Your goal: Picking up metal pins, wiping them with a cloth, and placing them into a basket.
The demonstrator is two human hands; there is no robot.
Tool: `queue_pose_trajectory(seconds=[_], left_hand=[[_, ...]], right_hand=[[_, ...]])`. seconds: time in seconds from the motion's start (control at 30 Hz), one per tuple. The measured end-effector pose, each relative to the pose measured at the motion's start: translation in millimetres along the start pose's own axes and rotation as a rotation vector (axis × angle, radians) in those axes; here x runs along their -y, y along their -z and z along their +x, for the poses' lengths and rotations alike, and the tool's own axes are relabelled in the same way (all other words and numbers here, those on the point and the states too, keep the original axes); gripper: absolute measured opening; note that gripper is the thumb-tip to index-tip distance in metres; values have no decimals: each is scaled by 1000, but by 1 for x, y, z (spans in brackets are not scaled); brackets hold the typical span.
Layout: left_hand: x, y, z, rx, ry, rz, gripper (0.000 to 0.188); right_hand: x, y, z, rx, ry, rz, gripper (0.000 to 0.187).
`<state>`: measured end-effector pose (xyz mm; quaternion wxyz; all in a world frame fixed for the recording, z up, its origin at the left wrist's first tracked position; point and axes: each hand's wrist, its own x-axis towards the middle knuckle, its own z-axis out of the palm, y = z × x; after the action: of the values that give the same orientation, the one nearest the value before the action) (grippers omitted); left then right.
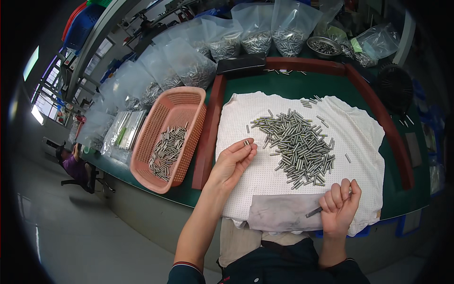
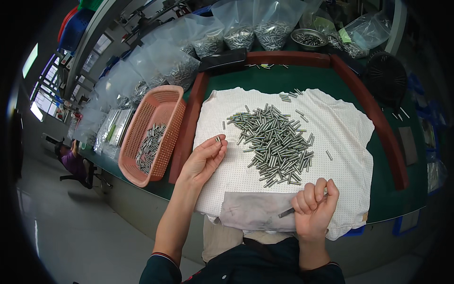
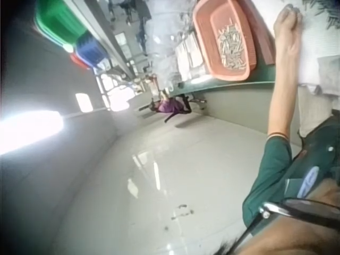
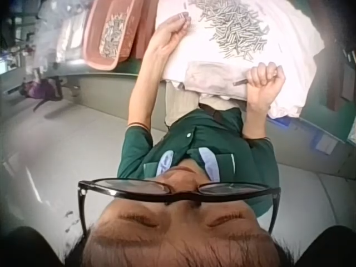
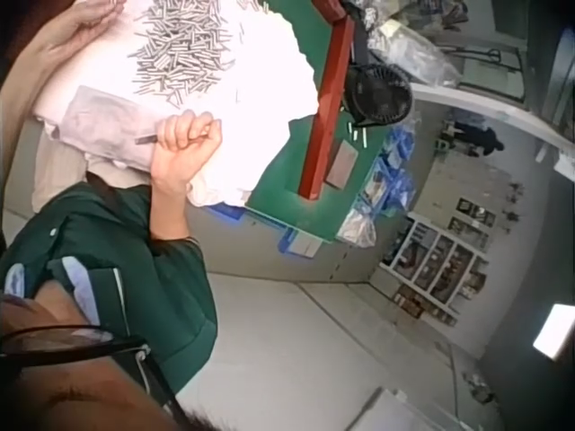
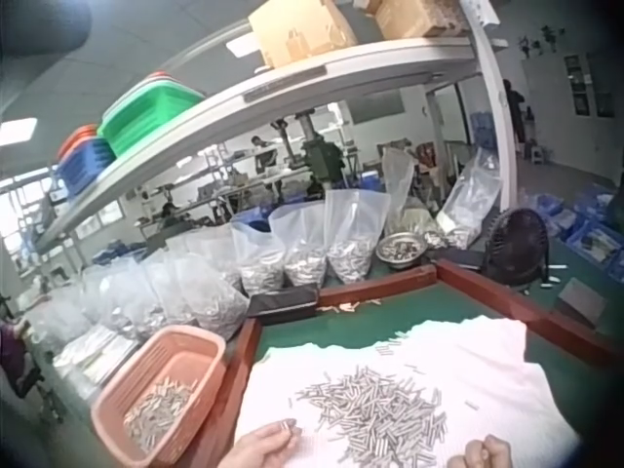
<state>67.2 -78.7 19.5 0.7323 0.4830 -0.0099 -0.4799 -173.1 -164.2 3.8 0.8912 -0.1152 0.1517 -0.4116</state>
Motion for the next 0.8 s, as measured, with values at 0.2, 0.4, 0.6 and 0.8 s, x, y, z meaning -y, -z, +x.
queue_pose_trajectory(seconds=[0.2,0.4,0.6,0.8], left_hand=[[2,11,-17,90,-139,262,14],[-23,16,-62,38,-532,784,30],[-86,37,-90,-617,-1121,1545,17],[-91,45,-86,-775,-1310,1724,6]], right_hand=[[0,-2,0,-9,-5,-7,38],[1,0,1,-8,-11,-13,39],[1,0,0,-11,-15,-13,39],[0,0,1,-10,-18,-19,38]])
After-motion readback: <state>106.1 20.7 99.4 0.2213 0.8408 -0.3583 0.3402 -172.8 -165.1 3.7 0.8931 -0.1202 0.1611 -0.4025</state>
